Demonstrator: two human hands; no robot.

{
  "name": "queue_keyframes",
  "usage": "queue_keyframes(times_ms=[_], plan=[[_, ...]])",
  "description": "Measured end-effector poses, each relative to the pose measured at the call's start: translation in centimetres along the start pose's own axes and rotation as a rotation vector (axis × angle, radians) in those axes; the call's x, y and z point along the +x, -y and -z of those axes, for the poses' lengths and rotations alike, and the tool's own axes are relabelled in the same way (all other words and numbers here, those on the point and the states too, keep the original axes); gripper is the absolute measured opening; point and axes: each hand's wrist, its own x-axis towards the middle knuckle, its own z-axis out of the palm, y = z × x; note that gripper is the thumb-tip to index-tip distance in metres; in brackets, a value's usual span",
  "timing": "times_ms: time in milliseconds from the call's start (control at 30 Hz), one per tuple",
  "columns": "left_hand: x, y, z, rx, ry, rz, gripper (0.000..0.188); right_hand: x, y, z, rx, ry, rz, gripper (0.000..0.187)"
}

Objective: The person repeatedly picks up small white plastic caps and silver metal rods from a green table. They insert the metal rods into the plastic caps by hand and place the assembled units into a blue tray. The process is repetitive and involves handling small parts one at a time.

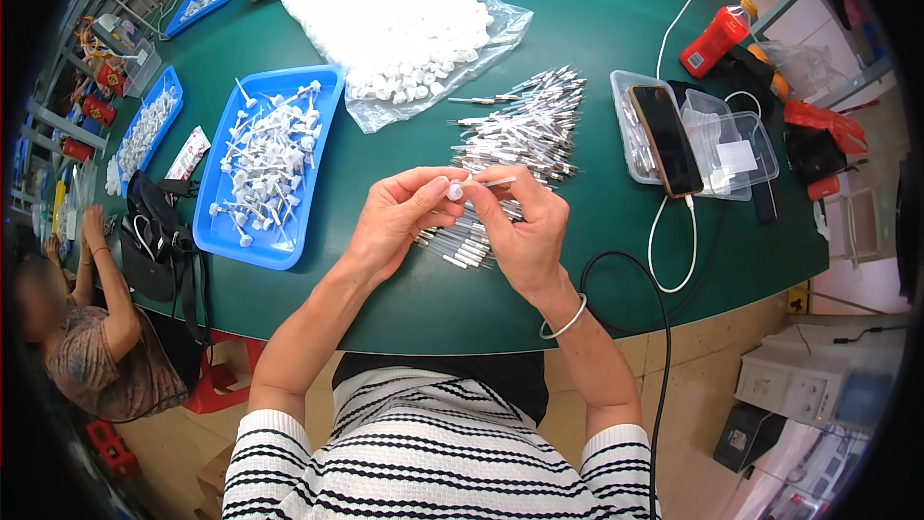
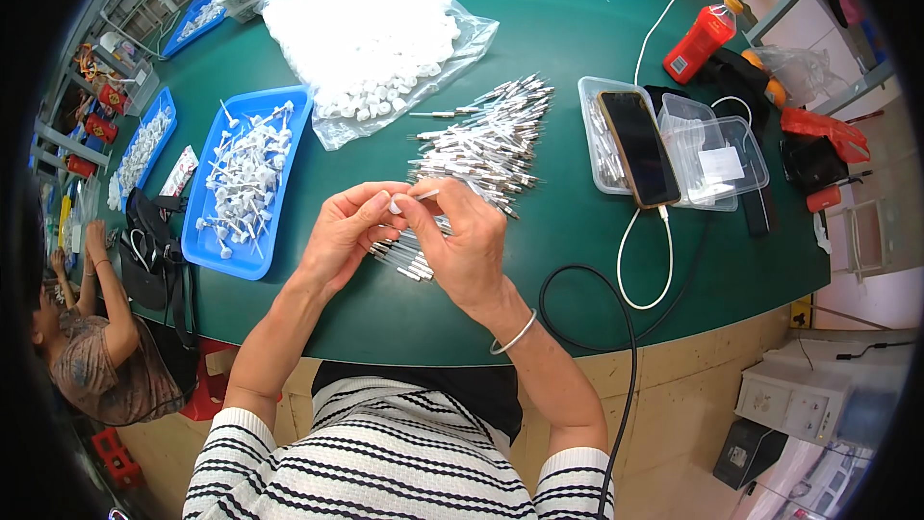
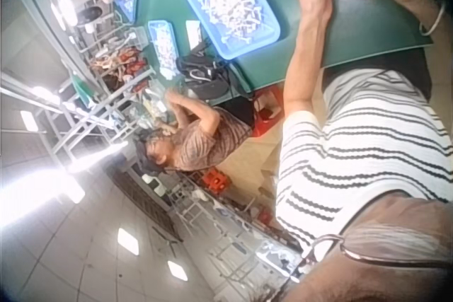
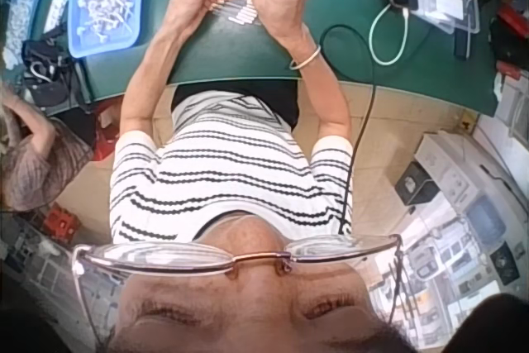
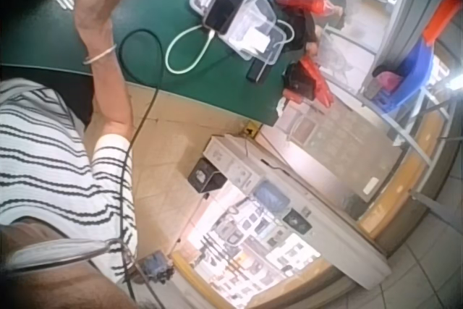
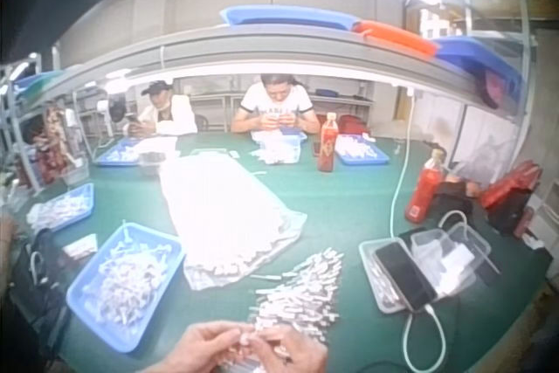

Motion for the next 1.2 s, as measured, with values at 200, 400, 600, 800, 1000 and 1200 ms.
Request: queue_keyframes(times_ms=[200, 400, 600, 800, 1000, 1200], plan=[[-0.01, 0.05, 0.06, 0.007, -0.006, 0.003, 0.026, 0.09, -0.02, 0.15, -0.014, 0.000, -0.002, 0.010], [0.00, -0.04, 0.07, 0.035, -0.014, -0.015, 0.025, 0.25, 0.07, 0.35, -0.034, 0.042, -0.006, 0.010], [0.00, 0.27, 0.17, -0.009, -0.012, 0.002, 0.026, 0.22, 0.05, 0.22, 0.009, 0.028, -0.031, 0.010], [-0.02, 0.18, 0.26, -0.038, -0.044, 0.020, 0.027, 0.16, 0.08, 0.05, 0.033, 0.017, -0.049, 0.009], [-0.13, 0.00, 0.11, -0.076, -0.048, 0.027, 0.025, -0.06, -0.36, -0.20, 0.125, 0.020, -0.126, 0.008], [-0.18, 0.00, -0.28, -0.102, -0.060, -0.007, 0.025, -0.40, -0.80, -0.27, 0.331, 0.050, -0.306, 0.006]])
